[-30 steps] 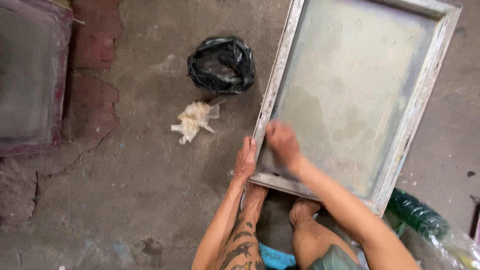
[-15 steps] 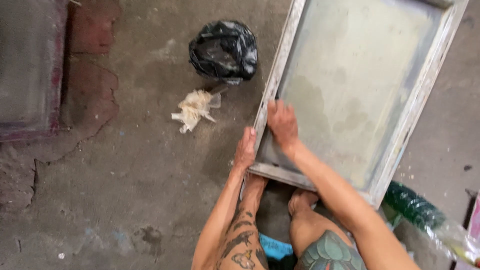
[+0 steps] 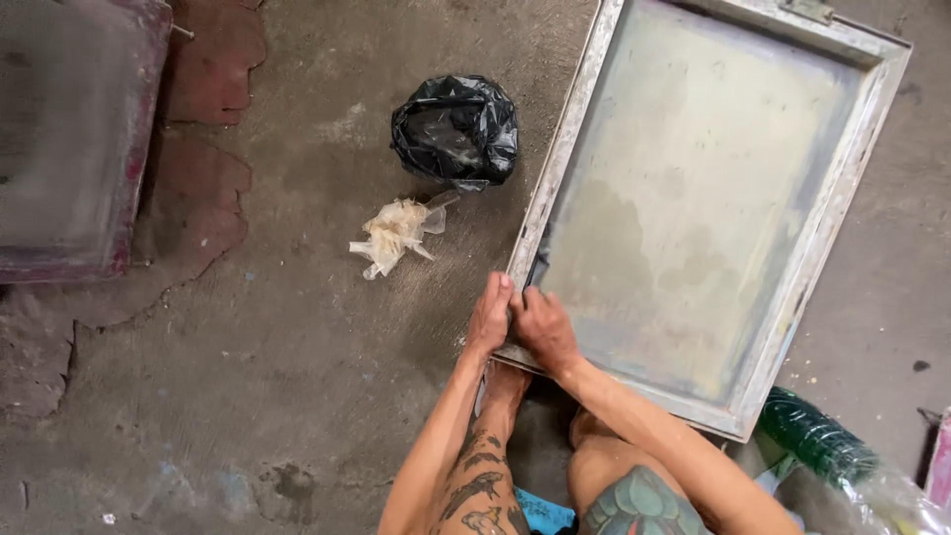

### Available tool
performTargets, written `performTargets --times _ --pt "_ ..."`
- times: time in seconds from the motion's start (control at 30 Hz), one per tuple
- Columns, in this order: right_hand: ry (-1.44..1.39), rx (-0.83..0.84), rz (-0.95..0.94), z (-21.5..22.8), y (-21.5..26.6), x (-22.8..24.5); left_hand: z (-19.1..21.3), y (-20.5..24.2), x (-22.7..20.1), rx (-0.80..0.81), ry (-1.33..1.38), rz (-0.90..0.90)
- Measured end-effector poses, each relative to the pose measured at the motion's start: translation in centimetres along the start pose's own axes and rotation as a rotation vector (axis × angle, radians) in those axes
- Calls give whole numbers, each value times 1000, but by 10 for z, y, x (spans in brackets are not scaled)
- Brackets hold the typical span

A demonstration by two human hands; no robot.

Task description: The person cleans a rectangular screen frame with a cloth, repeatedly wiping the surface and edges. They pour liquid from a green bottle onto the cloth and continue scrubbing the frame while holding it with the other hand.

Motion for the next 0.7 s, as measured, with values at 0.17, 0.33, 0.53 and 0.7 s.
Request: performTargets --times 0.17,0.33,0.53,0.7 --pt "99 -70 -107 10 -28 -48 -4 -8 21 11 61 25" --pt "-26 -46 24 18 0 -24 0 -27 53 8 105 -27" --pt "-310 30 -122 -43 27 -53 -8 -3 42 34 97 29" --pt "-450 182 -236 -69 -2 -110 -4 -12 43 28 131 35"
Point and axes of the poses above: each hand's wrist, its own y-axis away from the middle knuckle, its own z-axis out of the back of the hand, x = y × z, the point moved 10 cm from there along -y, towards the middle knuckle, and after that the axes turned 15 degrees about x, right-handed, at the moved point
